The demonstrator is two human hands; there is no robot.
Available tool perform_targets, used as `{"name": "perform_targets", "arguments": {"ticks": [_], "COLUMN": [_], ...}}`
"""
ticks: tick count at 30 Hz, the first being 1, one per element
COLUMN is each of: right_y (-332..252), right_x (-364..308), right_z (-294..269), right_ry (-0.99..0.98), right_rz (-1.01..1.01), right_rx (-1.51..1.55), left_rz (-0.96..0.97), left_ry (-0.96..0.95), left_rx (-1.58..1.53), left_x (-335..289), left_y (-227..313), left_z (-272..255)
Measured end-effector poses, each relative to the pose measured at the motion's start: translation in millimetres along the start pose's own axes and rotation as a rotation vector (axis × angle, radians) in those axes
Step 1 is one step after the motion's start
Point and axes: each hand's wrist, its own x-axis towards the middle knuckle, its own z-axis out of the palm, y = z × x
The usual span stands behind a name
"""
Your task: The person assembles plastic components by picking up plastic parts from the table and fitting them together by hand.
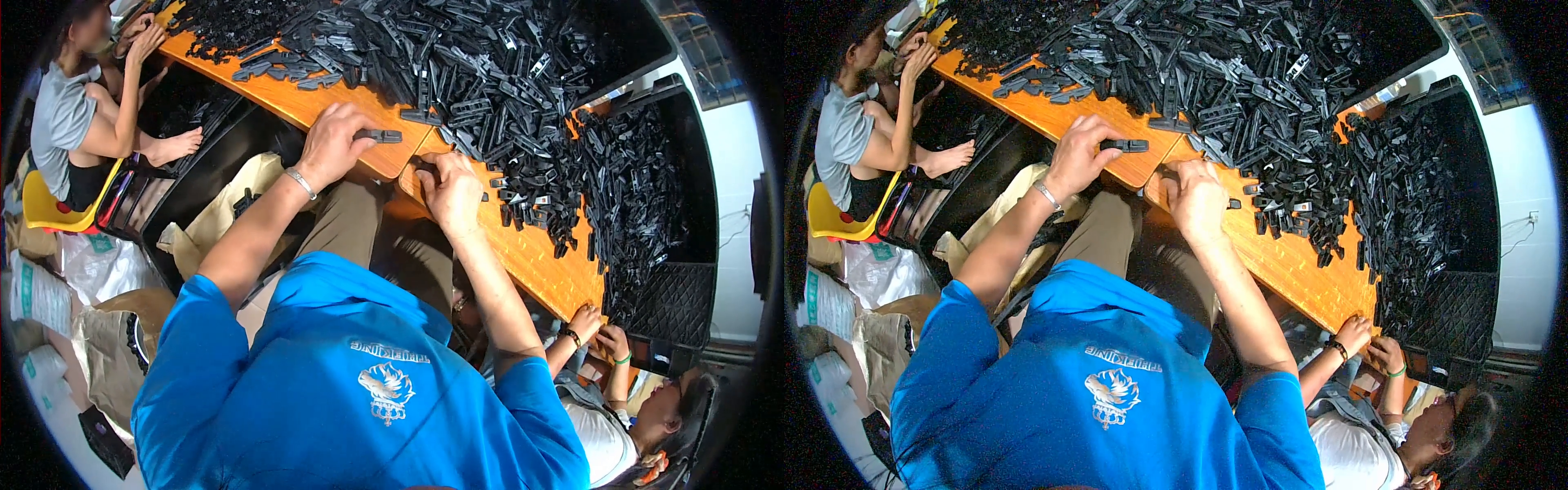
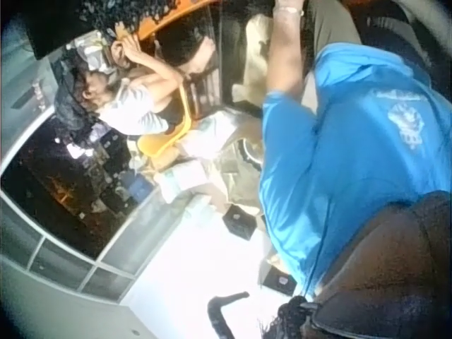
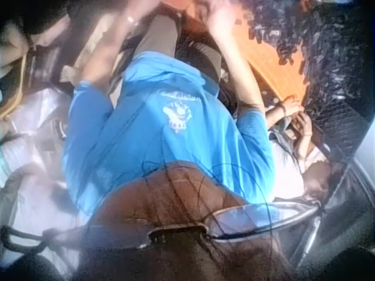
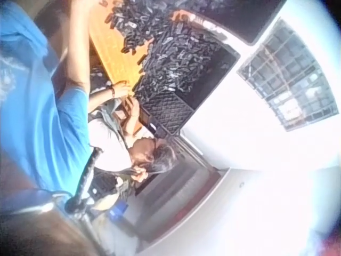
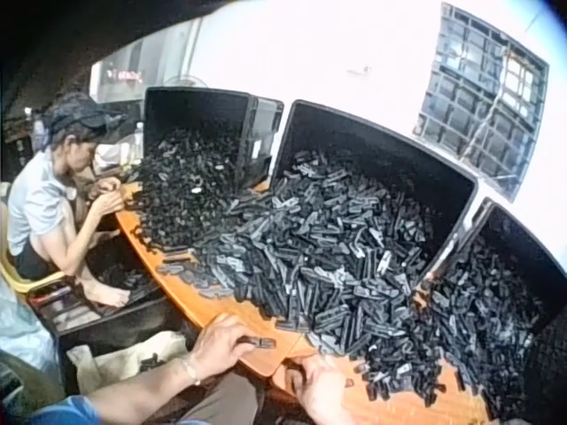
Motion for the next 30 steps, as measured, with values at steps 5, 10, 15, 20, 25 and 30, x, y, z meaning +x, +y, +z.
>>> {"name": "perform_targets", "arguments": {"ticks": [5,10,15,20,25,30], "right_y": [-2,-16,-2,8,-14,-45], "right_x": [25,47,50,57,75,31], "right_z": [-1,16,18,30,48,25], "right_ry": [-0.206,-0.041,-0.170,-0.186,-0.277,-0.280], "right_rz": [0.145,-0.004,0.068,-0.050,-0.130,-0.148], "right_rx": [-0.203,0.074,0.082,0.061,0.049,0.282], "left_rz": [-0.025,-0.026,-0.021,0.009,-0.003,-0.056], "left_ry": [0.004,-0.008,-0.032,-0.035,-0.093,-0.568], "left_rx": [-0.011,-0.037,-0.034,-0.029,0.005,0.157], "left_x": [-1,0,0,2,2,-1], "left_y": [-1,2,-1,1,-13,-23], "left_z": [3,3,1,2,-15,-109]}}
